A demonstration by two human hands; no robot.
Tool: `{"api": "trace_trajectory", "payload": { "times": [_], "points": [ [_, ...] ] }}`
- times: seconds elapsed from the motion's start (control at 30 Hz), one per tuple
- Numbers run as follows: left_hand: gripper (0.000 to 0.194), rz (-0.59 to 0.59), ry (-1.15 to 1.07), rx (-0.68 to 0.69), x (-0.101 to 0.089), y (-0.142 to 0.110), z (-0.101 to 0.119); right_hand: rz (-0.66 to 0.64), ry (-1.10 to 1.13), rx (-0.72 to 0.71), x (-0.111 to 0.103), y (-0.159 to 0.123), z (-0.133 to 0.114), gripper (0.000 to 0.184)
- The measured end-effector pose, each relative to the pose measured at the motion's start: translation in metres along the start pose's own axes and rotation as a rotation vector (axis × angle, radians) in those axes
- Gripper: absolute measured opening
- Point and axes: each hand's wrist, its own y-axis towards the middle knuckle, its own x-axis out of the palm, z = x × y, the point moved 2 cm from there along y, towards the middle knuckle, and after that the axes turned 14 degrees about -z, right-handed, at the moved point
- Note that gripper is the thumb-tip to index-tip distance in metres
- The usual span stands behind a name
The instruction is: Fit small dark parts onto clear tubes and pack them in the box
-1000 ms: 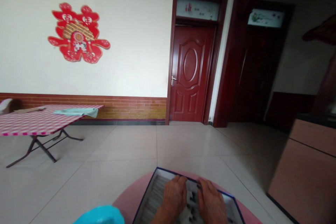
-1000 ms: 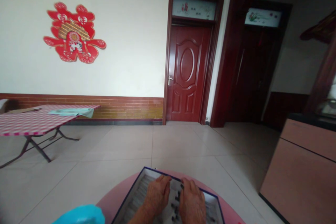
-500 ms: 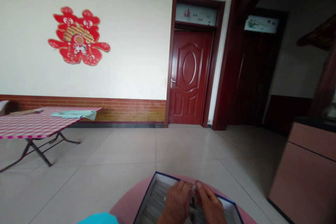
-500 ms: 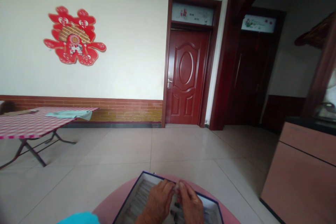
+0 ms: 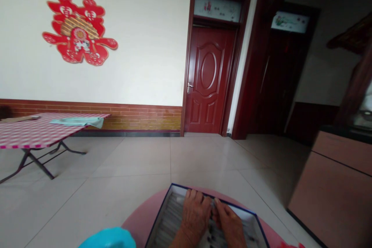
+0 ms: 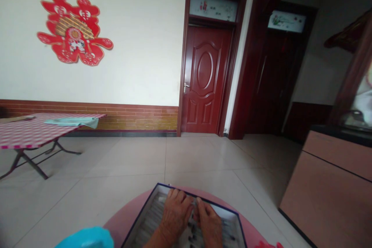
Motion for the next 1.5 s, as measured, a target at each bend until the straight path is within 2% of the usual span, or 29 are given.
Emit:
{"api": "trace_trajectory", "payload": {
  "times": [0.2,0.47,0.63,0.77,0.9,1.03,1.17,1.27,1.37,1.5],
  "points": [
    [0.007,0.036,0.020,0.021,0.001,-0.002,0.000,0.035,0.037,-0.035,0.002,-0.004,-0.008,0.037],
    [0.012,-0.006,0.033,-0.013,0.005,-0.002,-0.004,-0.087,0.208,-0.070,0.002,-0.003,-0.011,0.035],
    [0.014,0.004,0.056,-0.002,0.005,-0.002,-0.006,-0.073,0.335,-0.059,0.003,-0.003,-0.008,0.042],
    [0.013,0.007,0.064,-0.002,0.008,-0.003,-0.006,-0.040,0.173,-0.005,0.002,-0.002,-0.001,0.039],
    [0.011,0.015,0.042,0.017,0.010,-0.004,-0.007,-0.029,0.056,-0.083,0.002,0.001,-0.001,0.037],
    [0.012,0.031,0.053,0.036,0.009,-0.003,-0.007,-0.043,0.125,-0.115,0.005,-0.001,-0.006,0.033],
    [0.011,0.032,0.078,0.024,0.007,-0.002,-0.008,-0.050,0.234,-0.045,0.007,-0.005,-0.009,0.037],
    [0.010,0.012,0.063,0.016,0.007,-0.001,-0.008,-0.038,0.148,-0.015,0.006,-0.005,-0.007,0.039],
    [0.010,0.010,0.056,0.017,0.005,0.000,-0.007,-0.021,0.046,-0.071,0.004,-0.002,-0.003,0.038],
    [0.012,0.019,0.063,0.018,0.003,-0.001,-0.005,-0.039,0.105,-0.102,0.003,-0.002,-0.003,0.035]
  ]
}}
